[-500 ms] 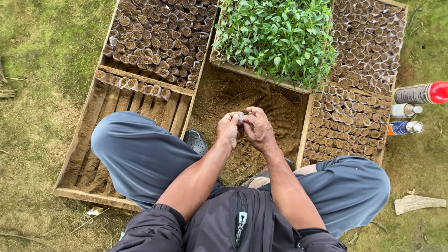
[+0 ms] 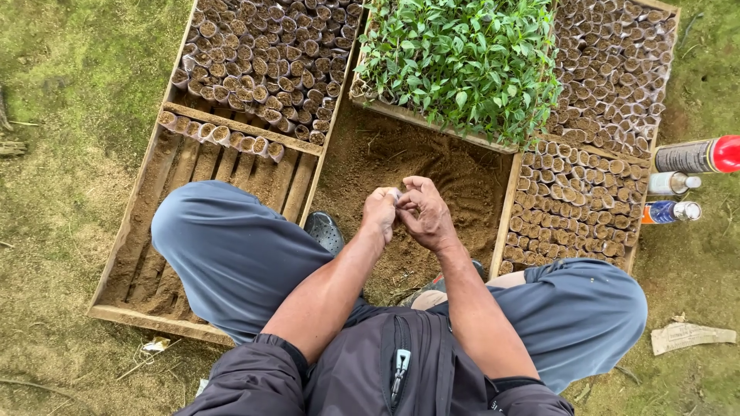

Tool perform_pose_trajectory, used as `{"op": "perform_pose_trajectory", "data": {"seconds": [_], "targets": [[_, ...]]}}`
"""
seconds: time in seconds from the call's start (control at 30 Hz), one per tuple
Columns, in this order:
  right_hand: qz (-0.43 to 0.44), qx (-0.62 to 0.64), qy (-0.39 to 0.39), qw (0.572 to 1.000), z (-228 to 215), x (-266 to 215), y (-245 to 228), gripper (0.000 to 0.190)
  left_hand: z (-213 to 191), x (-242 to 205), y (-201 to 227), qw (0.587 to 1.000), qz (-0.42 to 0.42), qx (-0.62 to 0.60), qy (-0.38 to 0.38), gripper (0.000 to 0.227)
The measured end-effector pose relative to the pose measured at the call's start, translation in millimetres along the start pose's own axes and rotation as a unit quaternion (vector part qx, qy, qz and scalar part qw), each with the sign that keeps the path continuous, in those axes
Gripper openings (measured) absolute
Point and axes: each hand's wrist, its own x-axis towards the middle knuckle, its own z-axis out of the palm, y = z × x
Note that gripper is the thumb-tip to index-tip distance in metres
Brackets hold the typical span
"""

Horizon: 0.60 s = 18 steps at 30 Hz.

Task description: Filling individual plastic tubes with soil and arranging them in a wooden tray to prepare for planting seedlings.

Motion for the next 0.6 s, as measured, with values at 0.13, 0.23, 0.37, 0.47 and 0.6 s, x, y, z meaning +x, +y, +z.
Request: {"op": "perform_pose_trajectory", "data": {"seconds": [0.13, 0.23, 0.37, 0.47, 0.6], "targets": [[-0.002, -0.026, -0.009, 1.0, -8.7, 1.1, -10.6, 0.011, -4.6, 18.0, -12.0, 1.0, -0.004, 0.008, 0.023, 0.016], [0.001, -0.011, -0.008, 1.0, -10.5, 2.6, -17.5, 0.021, -3.9, 21.0, -15.6, 1.0, -0.02, -0.014, 0.012, 0.008], [-0.002, -0.032, -0.026, 0.999, -9.6, 0.9, -10.8, 0.01, -6.7, 19.7, -11.8, 0.999, -0.04, 0.006, 0.03, 0.01], [-0.008, -0.027, -0.037, 0.999, -11.1, 1.2, -16.0, 0.011, -9.3, 30.4, -22.3, 0.998, -0.044, 0.014, 0.038, 0.01], [-0.005, -0.032, -0.039, 0.999, -5.5, 1.2, -11.0, 0.009, -7.5, 48.4, -41.4, 0.999, -0.034, 0.023, 0.026, 0.006]]}}
